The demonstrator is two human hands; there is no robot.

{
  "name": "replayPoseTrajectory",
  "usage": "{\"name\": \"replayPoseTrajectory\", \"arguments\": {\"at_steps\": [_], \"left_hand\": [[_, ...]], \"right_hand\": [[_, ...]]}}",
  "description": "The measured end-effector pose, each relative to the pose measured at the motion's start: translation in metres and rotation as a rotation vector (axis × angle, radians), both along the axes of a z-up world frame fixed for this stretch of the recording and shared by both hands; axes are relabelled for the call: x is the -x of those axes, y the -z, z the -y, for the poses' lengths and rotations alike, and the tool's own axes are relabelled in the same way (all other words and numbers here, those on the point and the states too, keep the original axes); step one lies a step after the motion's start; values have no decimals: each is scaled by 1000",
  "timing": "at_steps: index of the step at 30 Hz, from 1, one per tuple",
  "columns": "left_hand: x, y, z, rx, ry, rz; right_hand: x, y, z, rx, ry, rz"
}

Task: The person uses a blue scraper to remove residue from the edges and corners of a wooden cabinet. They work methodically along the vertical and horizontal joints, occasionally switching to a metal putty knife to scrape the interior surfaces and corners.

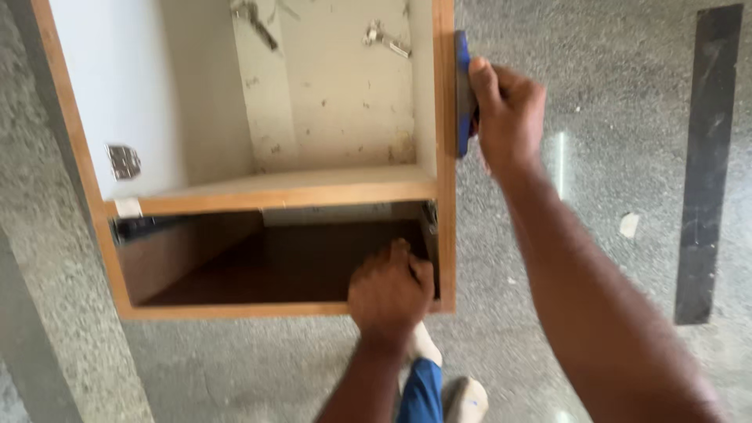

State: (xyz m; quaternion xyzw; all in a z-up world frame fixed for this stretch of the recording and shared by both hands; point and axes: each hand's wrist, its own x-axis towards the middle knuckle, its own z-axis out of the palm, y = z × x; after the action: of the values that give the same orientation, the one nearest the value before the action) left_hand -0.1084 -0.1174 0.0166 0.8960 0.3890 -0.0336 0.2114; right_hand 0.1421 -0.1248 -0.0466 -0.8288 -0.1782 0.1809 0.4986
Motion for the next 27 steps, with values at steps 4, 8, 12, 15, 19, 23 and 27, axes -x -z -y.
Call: {"name": "replayPoseTrajectory", "arguments": {"at_steps": [4, 8, 12, 15, 19, 23, 27], "left_hand": [[-2, 3, -1, 81, -6, -100], [-6, 6, -3, 63, 18, -130], [-2, 3, 4, -20, 6, -31], [-3, -1, 4, 69, 70, -217], [-10, 3, -7, 10, -7, -90], [4, -3, 11, 71, 0, -147], [-6, -2, 0, 40, -9, -54]], "right_hand": [[106, -52, 84, 261, -14, -139], [157, -71, 117, 47, 0, -112], [45, -35, 27, 129, -66, 166], [-39, -19, -42, -92, 24, -95], [-6, -23, -14, -8, -79, 62], [128, -46, 108, 122, -49, 35], [90, -22, 77, 214, 1, -52]]}}
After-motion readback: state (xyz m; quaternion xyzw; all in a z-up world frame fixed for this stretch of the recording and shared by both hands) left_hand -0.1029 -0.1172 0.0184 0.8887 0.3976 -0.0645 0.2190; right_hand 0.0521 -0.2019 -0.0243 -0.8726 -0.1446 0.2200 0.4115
